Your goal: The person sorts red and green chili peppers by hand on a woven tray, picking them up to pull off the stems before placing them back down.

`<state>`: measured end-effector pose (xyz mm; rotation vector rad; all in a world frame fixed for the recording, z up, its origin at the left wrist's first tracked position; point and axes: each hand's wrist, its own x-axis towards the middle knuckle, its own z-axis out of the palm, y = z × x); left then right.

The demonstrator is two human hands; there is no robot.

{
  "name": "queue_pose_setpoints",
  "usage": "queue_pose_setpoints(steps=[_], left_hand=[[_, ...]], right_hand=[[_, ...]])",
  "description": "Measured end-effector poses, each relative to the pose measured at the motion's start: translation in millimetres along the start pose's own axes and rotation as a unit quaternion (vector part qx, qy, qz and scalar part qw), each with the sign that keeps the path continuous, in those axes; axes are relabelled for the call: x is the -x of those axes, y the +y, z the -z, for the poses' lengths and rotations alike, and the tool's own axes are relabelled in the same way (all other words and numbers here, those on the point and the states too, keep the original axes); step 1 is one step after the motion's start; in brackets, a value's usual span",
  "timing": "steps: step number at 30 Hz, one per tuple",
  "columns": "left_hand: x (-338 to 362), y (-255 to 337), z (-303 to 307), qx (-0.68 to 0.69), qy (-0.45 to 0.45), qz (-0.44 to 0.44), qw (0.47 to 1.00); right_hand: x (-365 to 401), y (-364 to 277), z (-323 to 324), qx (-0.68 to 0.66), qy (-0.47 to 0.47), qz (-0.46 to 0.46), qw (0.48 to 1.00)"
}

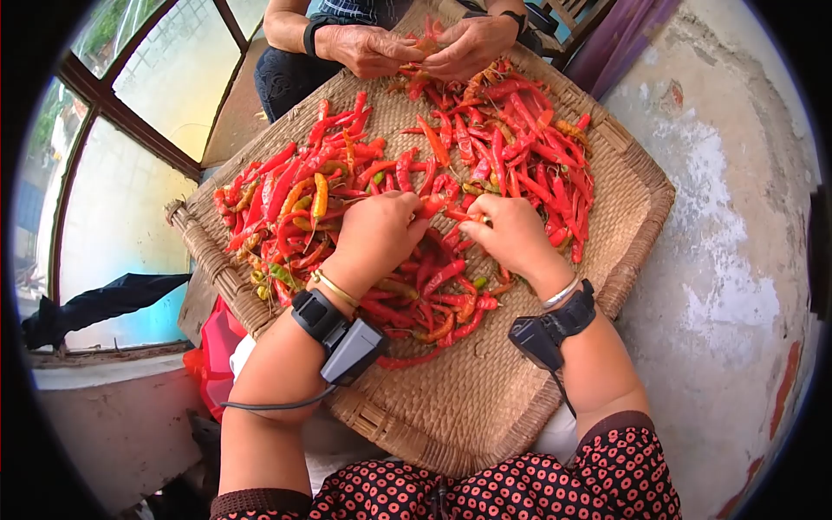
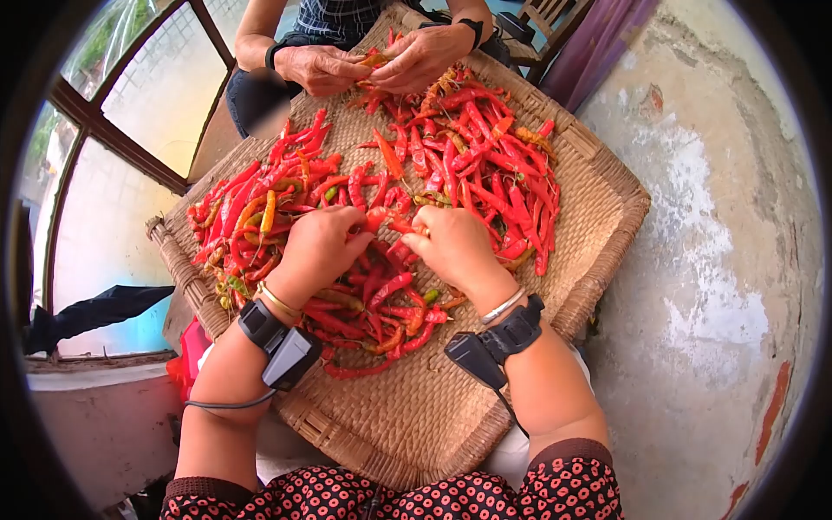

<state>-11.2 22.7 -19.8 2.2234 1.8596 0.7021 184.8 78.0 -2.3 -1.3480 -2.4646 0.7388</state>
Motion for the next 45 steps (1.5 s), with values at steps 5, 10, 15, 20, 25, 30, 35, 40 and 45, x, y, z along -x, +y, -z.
queue_pose_setpoints(steps=[5, 10, 15, 20, 25, 30, 35, 40, 45], left_hand=[[-8, 1, 20, 0.257, -0.028, 0.141, 0.956], [-9, 2, 33, 0.497, -0.037, 0.220, 0.838], [-9, 2, 31, 0.495, -0.053, 0.240, 0.834], [-6, 7, 29, 0.542, -0.107, 0.241, 0.798], [-3, 13, 22, 0.491, -0.178, 0.202, 0.829], [4, 12, 12, 0.388, -0.165, 0.092, 0.902], [4, 7, 23, 0.141, -0.098, 0.051, 0.984], [9, 12, 18, 0.109, -0.145, -0.006, 0.983], [14, 23, 17, 0.022, -0.235, -0.031, 0.971]], right_hand=[[1, 5, 17, -0.309, -0.046, -0.063, 0.948], [4, 11, 27, -0.255, -0.054, 0.067, 0.963], [-1, 5, 39, -0.268, -0.132, -0.092, 0.950], [-7, 2, 26, -0.420, 0.110, -0.072, 0.898], [2, -17, 22, -0.454, -0.132, -0.049, 0.880], [5, -12, 26, -0.400, -0.158, -0.064, 0.901], [-1, 7, 39, -0.399, -0.038, -0.083, 0.913], [-3, -3, 36, -0.485, 0.102, -0.059, 0.866], [3, 3, 10, 0.022, -0.111, 0.009, 0.994]])
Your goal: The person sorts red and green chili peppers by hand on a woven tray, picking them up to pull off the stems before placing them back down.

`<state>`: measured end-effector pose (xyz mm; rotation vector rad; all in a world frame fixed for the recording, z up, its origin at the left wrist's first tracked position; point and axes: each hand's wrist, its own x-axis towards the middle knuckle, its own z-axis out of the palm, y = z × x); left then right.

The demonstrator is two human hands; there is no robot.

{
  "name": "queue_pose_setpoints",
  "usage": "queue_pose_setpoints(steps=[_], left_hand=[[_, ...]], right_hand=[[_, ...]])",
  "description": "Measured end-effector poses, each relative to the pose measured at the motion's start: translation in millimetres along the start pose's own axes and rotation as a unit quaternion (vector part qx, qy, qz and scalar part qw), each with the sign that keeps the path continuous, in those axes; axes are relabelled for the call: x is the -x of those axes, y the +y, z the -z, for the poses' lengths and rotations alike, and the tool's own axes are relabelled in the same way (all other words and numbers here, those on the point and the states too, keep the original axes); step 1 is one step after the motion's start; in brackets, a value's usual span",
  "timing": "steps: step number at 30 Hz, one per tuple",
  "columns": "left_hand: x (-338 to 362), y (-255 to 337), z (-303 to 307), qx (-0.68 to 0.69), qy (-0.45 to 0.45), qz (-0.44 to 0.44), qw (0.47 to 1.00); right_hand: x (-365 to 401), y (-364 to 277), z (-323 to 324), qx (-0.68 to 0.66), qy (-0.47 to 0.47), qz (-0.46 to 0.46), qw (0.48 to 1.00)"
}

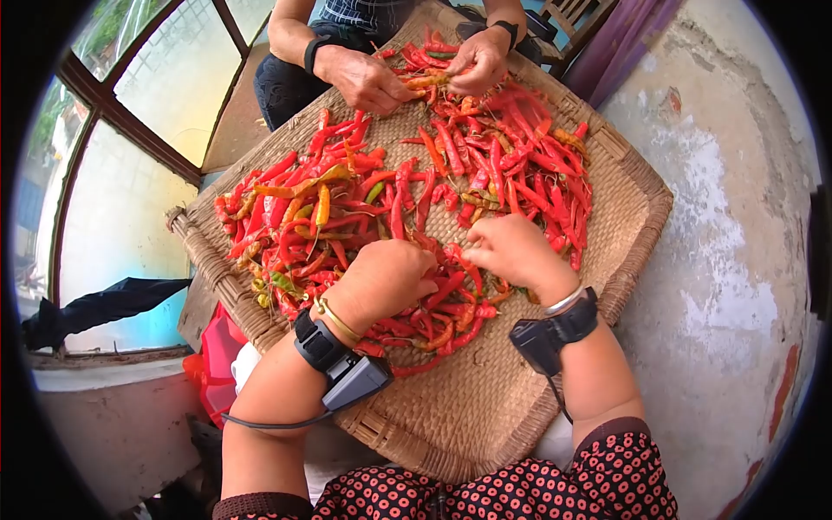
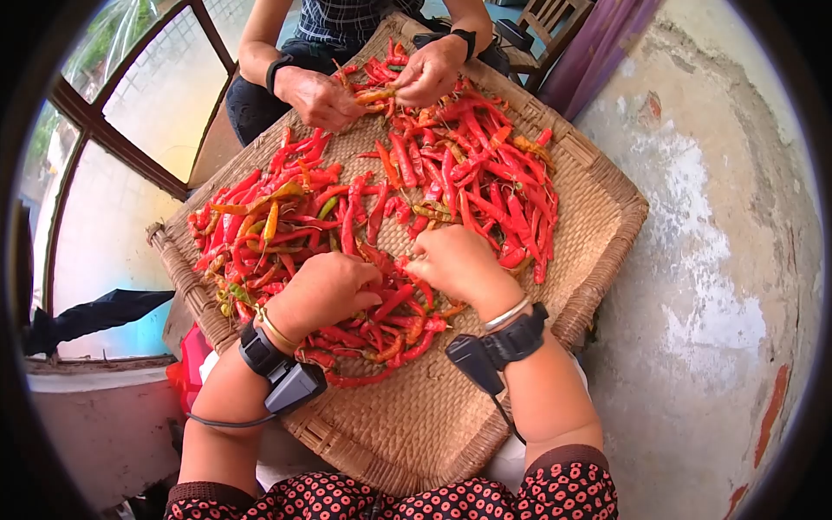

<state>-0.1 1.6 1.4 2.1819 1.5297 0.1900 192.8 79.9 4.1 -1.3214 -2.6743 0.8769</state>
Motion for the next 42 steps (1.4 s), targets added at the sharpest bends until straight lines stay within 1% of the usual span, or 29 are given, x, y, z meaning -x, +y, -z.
queue_pose_setpoints(steps=[1, 2, 3, 4, 5, 8, 9, 11, 15, 17, 21, 23, 24, 26, 27, 29, 30, 31, 32, 33, 34, 35, 36, 37, 40, 41, 42], left_hand=[[0, 0, 0, -0.005, -0.009, -0.005, 1.000], [1, 0, -1, -0.009, -0.019, -0.009, 1.000], [1, 0, -3, -0.008, -0.020, -0.008, 1.000], [1, -2, -7, -0.001, 0.001, -0.017, 1.000], [1, -3, -9, 0.007, 0.021, -0.026, 0.999], [-2, -3, -10, 0.012, 0.009, -0.003, 1.000], [-2, -3, -10, 0.011, 0.008, -0.004, 1.000], [-3, -4, -9, 0.014, 0.020, -0.009, 1.000], [-4, -5, -9, 0.003, -0.013, -0.004, 1.000], [-4, -5, -10, 0.011, 0.000, -0.010, 1.000], [-5, -6, -11, 0.006, 0.002, -0.015, 1.000], [-5, -6, -11, -0.002, -0.007, -0.013, 1.000], [-5, -6, -11, -0.002, -0.006, -0.014, 1.000], [-4, -6, -11, 0.009, 0.020, -0.019, 1.000], [-5, -7, -12, 0.008, 0.020, -0.020, 1.000], [-5, -9, -15, 0.009, 0.031, -0.034, 0.999], [-6, -10, -15, 0.010, 0.031, -0.034, 0.999], [-6, -10, -15, 0.011, 0.021, -0.030, 0.999], [-6, -10, -15, 0.012, 0.012, -0.027, 1.000], [-5, -9, -14, 0.012, 0.013, -0.026, 1.000], [-5, -7, -13, 0.008, 0.003, -0.019, 1.000], [-5, -6, -12, 0.004, -0.007, -0.012, 1.000], [-6, -4, -11, 0.004, -0.007, -0.013, 1.000], [-6, -3, -10, 0.011, -0.011, -0.011, 1.000], [-6, -3, -13, 0.018, -0.011, -0.018, 1.000], [-6, -3, -15, 0.017, -0.005, -0.026, 0.999], [-6, -3, -17, 0.018, -0.004, -0.026, 0.999]], right_hand=[[0, 3, -10, 0.069, 0.022, 0.039, 0.997], [0, 2, -14, 0.068, 0.021, 0.039, 0.997], [0, 0, -16, 0.100, 0.005, 0.032, 0.994], [0, -2, -18, 0.133, -0.009, 0.023, 0.991], [-1, -3, -18, 0.133, -0.009, 0.023, 0.991], [-3, -3, -17, 0.146, -0.003, 0.012, 0.989], [-4, 0, -16, 0.146, -0.002, 0.012, 0.989], [-6, 9, -16, 0.070, 0.069, 0.035, 0.995], [-6, 7, -12, 0.045, 0.054, 0.013, 0.997], [-3, 6, -16, 0.050, 0.045, 0.074, 0.995], [-7, 12, -15, 0.038, 0.062, 0.069, 0.995], [-6, 11, 1, -0.126, 0.138, 0.058, 0.981], [-4, 9, 12, -0.236, 0.085, -0.009, 0.968], [1, 9, 24, -0.295, 0.043, -0.030, 0.954], [2, 6, 29, -0.295, 0.044, -0.030, 0.954], [5, 3, 36, -0.376, 0.008, -0.071, 0.924], [3, 0, 34, -0.376, 0.008, -0.071, 0.924], [0, -5, 30, -0.505, 0.114, -0.056, 0.854], [-2, -8, 28, -0.618, 0.215, -0.037, 0.756], [-1, 3, 28, -0.607, 0.193, -0.032, 0.771], [-4, 8, 21, -0.606, 0.193, -0.031, 0.771], [-7, 14, 13, -0.450, 0.173, -0.004, 0.876], [-9, 17, 9, -0.276, 0.146, 0.023, 0.950], [-10, 18, 6, -0.111, 0.109, 0.077, 0.985], [-9, 16, -15, 0.025, 0.056, 0.144, 0.988], [-7, 16, -18, 0.025, 0.055, 0.144, 0.988], [-6, 15, -20, 0.060, 0.047, 0.127, 0.989]])
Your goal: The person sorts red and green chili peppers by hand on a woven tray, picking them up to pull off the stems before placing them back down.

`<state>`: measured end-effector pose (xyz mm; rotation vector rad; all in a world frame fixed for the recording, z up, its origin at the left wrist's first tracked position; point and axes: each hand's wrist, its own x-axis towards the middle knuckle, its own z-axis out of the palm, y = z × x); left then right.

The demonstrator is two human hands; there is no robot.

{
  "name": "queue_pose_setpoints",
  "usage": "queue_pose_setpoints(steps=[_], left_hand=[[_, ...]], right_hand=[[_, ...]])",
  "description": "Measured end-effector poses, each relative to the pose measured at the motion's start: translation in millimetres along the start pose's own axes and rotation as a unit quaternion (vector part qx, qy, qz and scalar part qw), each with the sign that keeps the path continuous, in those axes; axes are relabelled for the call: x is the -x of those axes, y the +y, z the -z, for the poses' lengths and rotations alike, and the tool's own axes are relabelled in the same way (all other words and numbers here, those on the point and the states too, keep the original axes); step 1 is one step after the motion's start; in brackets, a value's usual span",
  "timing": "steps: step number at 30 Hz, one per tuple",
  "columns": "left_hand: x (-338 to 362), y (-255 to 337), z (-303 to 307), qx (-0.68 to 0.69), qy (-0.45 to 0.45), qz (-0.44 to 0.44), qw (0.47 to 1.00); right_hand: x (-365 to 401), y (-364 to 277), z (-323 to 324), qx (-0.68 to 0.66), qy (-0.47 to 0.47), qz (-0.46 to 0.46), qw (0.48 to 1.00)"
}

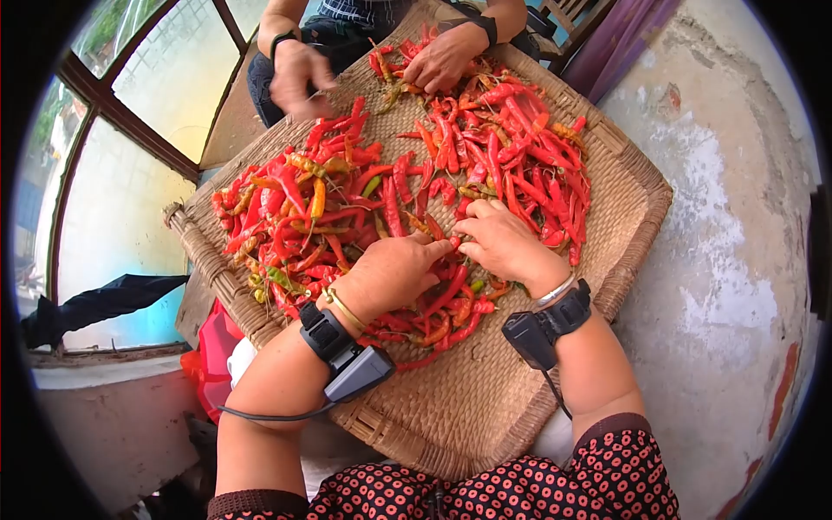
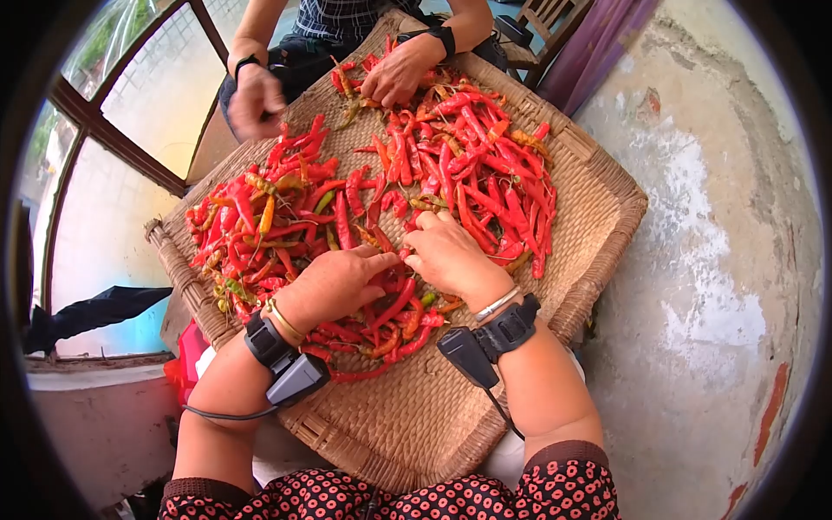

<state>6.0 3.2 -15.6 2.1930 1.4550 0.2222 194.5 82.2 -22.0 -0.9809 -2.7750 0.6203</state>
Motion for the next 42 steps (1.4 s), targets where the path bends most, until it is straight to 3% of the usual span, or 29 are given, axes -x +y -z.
queue_pose_setpoints(steps=[6, 8, 10, 11, 13, 23, 25, 30, 33, 36, 38, 42], left_hand=[[-3, 2, 0, -0.008, -0.005, 0.009, 1.000], [-4, -1, -3, 0.045, 0.014, 0.005, 0.999], [-5, -5, -6, 0.070, 0.020, -0.008, 0.997], [-6, -6, -6, 0.096, 0.026, -0.021, 0.995], [-6, -4, -2, 0.116, 0.019, -0.022, 0.993], [-6, -6, 0, 0.156, -0.015, -0.079, 0.984], [-6, -7, 2, 0.169, -0.019, -0.086, 0.982], [-5, 0, 7, 0.230, 0.026, -0.103, 0.967], [-6, -1, 9, 0.235, 0.032, -0.057, 0.970], [-5, -5, 7, 0.187, 0.034, -0.054, 0.980], [-4, -3, 8, 0.158, -0.022, -0.034, 0.987], [-3, -6, 4, 0.145, -0.010, -0.054, 0.988]], right_hand=[[-1, 1, 0, 0.055, -0.044, -0.031, 0.997], [-2, 1, 1, 0.063, -0.041, -0.032, 0.997], [-4, 0, 5, 0.013, 0.074, 0.013, 0.997], [-5, -1, 8, 0.013, 0.073, 0.013, 0.997], [-9, -4, 11, -0.116, 0.056, -0.045, 0.991], [-11, 0, -18, -0.117, 0.037, -0.073, 0.990], [-12, 0, -10, -0.286, -0.053, -0.160, 0.944], [-12, 12, -4, -0.353, -0.027, -0.155, 0.922], [-11, 3, 11, -0.363, 0.011, -0.167, 0.917], [-8, 2, 18, -0.409, 0.021, -0.150, 0.900], [-7, 0, 26, -0.408, 0.023, -0.154, 0.900], [-8, 0, 34, -0.369, 0.045, -0.159, 0.914]])
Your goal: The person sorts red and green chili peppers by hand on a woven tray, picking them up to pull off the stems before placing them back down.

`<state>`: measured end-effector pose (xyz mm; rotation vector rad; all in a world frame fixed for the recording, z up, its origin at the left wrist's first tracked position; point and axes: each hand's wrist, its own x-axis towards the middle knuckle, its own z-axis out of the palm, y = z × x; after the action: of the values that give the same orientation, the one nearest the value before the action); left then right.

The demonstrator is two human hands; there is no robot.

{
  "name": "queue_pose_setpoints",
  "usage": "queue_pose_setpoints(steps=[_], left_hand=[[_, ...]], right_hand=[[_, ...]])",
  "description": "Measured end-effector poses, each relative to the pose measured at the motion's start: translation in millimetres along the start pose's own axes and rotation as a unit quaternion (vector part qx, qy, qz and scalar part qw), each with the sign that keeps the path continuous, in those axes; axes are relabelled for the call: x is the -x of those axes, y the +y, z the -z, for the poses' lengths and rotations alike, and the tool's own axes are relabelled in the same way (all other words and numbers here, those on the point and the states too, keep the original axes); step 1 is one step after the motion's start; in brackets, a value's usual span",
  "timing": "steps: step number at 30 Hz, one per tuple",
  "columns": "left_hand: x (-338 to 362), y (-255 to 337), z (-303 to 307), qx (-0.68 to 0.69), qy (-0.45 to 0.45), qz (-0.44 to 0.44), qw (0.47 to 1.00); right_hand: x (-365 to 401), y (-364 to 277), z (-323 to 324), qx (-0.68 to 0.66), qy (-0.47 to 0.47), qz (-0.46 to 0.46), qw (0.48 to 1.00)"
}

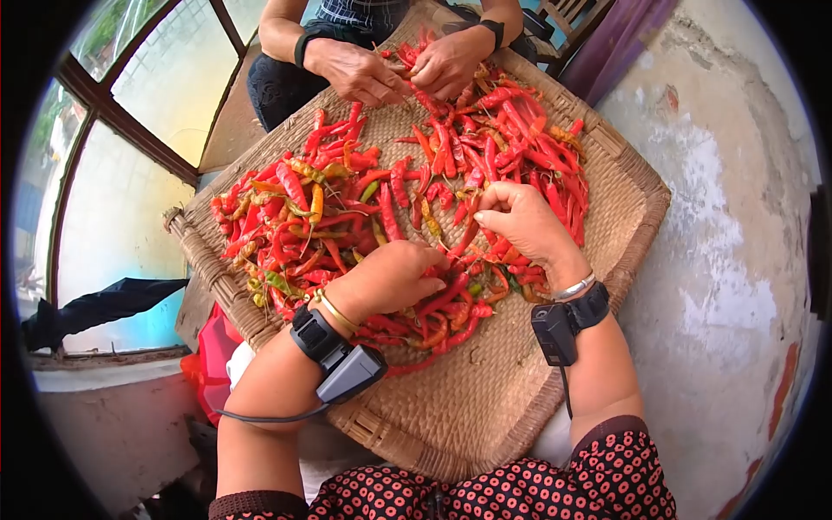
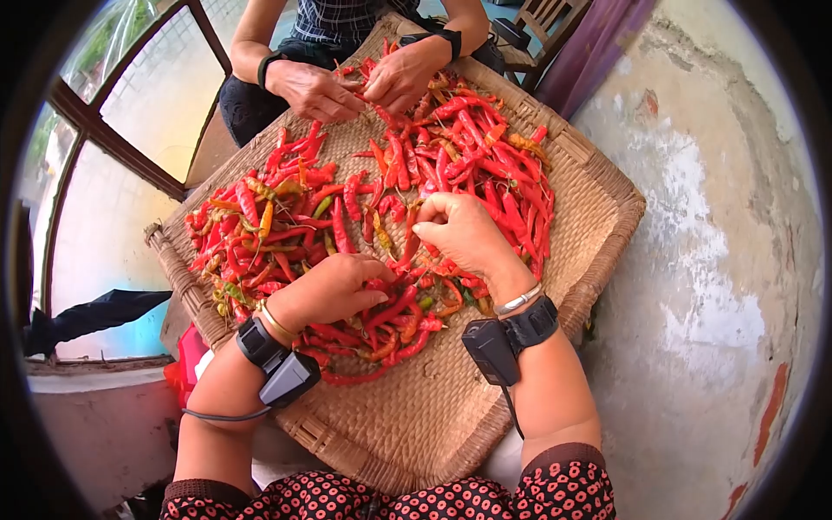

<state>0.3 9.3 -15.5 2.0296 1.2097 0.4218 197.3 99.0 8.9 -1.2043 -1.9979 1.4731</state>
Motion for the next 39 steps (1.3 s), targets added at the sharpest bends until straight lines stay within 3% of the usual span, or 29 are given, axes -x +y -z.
queue_pose_setpoints(steps=[2, 3, 4, 6, 8, 12, 14, 15, 16, 18, 20, 22, 23, 29, 36, 39], left_hand=[[0, -1, 0, -0.031, -0.010, 0.009, 0.999], [0, 0, 1, -0.031, -0.008, 0.008, 0.999], [0, 1, 1, -0.040, -0.018, 0.017, 0.999], [0, 2, 2, -0.050, -0.027, 0.026, 0.998], [0, 2, 2, -0.053, -0.024, 0.022, 0.998], [2, -1, -3, -0.059, 0.009, 0.004, 0.998], [3, 1, -3, -0.075, 0.003, 0.015, 0.997], [3, 2, -3, -0.075, 0.004, 0.015, 0.997], [4, 3, -3, -0.087, -0.007, 0.024, 0.996], [4, 4, -3, -0.098, -0.019, 0.032, 0.995], [6, 5, -3, -0.117, -0.027, 0.034, 0.992], [7, 4, -4, -0.118, -0.032, 0.026, 0.992], [7, 3, -3, -0.122, -0.035, 0.018, 0.992], [8, 0, 4, -0.137, -0.037, 0.057, 0.988], [4, 7, -3, -0.133, -0.043, 0.043, 0.989], [3, 13, -7, -0.197, -0.019, 0.105, 0.974]], right_hand=[[-3, 0, 1, -0.086, 0.078, 0.022, 0.993], [-4, -6, -1, -0.213, 0.128, 0.049, 0.967], [-3, -11, 1, -0.211, 0.128, 0.051, 0.968], [-2, -17, 3, -0.312, 0.225, 0.048, 0.922], [-4, -4, 5, -0.288, 0.231, 0.041, 0.928], [-7, 9, -1, -0.154, 0.125, 0.012, 0.980], [-6, 13, -8, 0.153, 0.118, 0.087, 0.977], [-5, 12, -7, 0.211, 0.084, 0.073, 0.971], [-4, 13, -8, 0.211, 0.084, 0.073, 0.971], [-2, 14, -10, 0.193, -0.029, 0.066, 0.978], [0, 12, -11, 0.200, -0.063, 0.053, 0.976], [5, 10, -14, 0.294, -0.130, 0.178, 0.930], [10, 5, -16, 0.301, -0.148, 0.147, 0.930], [11, 18, -35, 0.340, -0.124, 0.195, 0.912], [14, 19, -42, 0.358, -0.117, 0.212, 0.902], [15, 15, -36, 0.361, -0.105, 0.192, 0.907]])
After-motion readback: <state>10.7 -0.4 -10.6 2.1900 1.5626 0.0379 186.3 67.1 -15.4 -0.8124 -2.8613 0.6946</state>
